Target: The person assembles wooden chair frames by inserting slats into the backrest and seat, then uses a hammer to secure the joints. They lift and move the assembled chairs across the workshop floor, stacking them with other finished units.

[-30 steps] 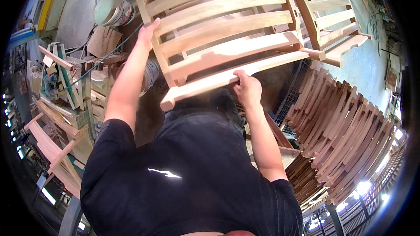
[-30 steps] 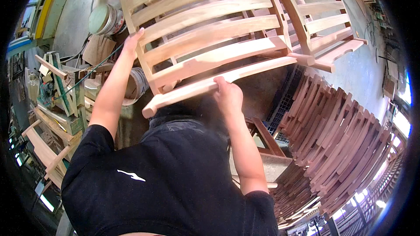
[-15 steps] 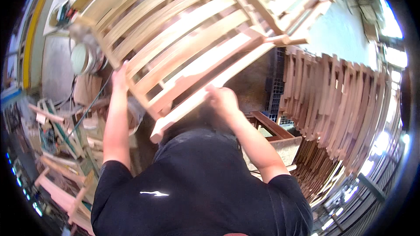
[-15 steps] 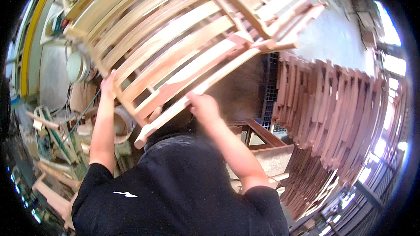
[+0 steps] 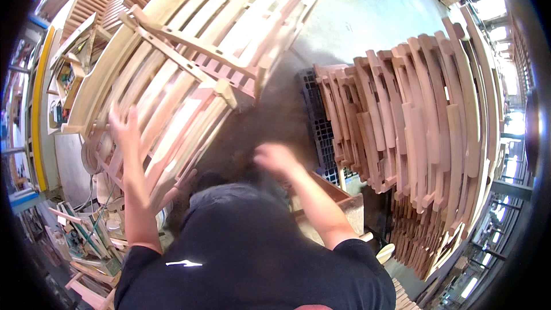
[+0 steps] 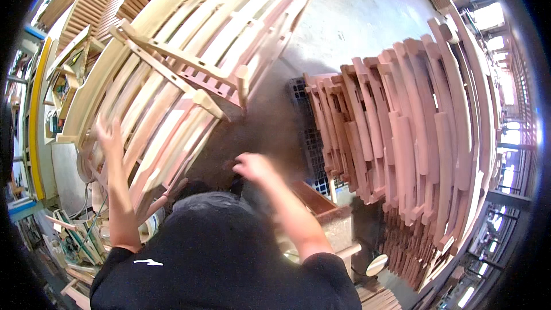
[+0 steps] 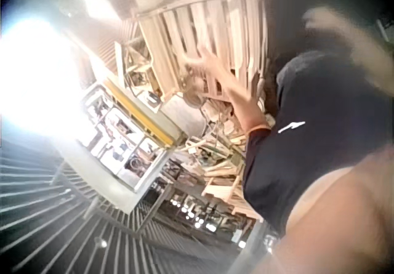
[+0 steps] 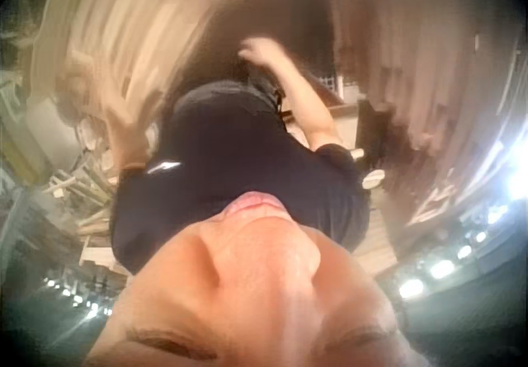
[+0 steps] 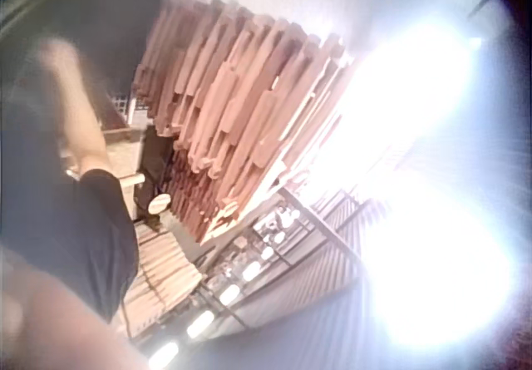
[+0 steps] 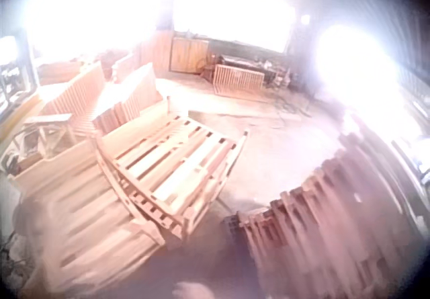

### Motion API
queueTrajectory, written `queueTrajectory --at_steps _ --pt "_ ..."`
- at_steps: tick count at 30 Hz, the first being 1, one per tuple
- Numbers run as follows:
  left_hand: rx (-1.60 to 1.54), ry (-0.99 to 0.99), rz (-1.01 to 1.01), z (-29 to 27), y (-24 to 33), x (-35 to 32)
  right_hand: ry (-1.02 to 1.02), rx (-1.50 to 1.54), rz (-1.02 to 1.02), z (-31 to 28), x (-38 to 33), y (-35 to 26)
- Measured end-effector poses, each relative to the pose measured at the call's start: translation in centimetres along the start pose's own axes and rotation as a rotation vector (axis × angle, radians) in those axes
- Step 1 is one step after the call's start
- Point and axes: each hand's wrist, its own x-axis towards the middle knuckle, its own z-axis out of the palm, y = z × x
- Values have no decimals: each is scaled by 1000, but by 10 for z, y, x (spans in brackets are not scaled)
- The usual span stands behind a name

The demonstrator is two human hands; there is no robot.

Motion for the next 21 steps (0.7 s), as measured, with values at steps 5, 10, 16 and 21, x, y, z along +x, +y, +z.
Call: queueTrajectory --at_steps 5,10,16,21 --pt "73 -461 283 153 161 -32 412 274 314 -75 -15 111" --pt "479 -841 207 251 250 -62 400 277 341 -128 1 161" --pt "601 -848 172 339 233 -53 267 203 238 -204 88 220" --pt "407 -717 268 364 173 -67 360 108 270 -282 173 273"
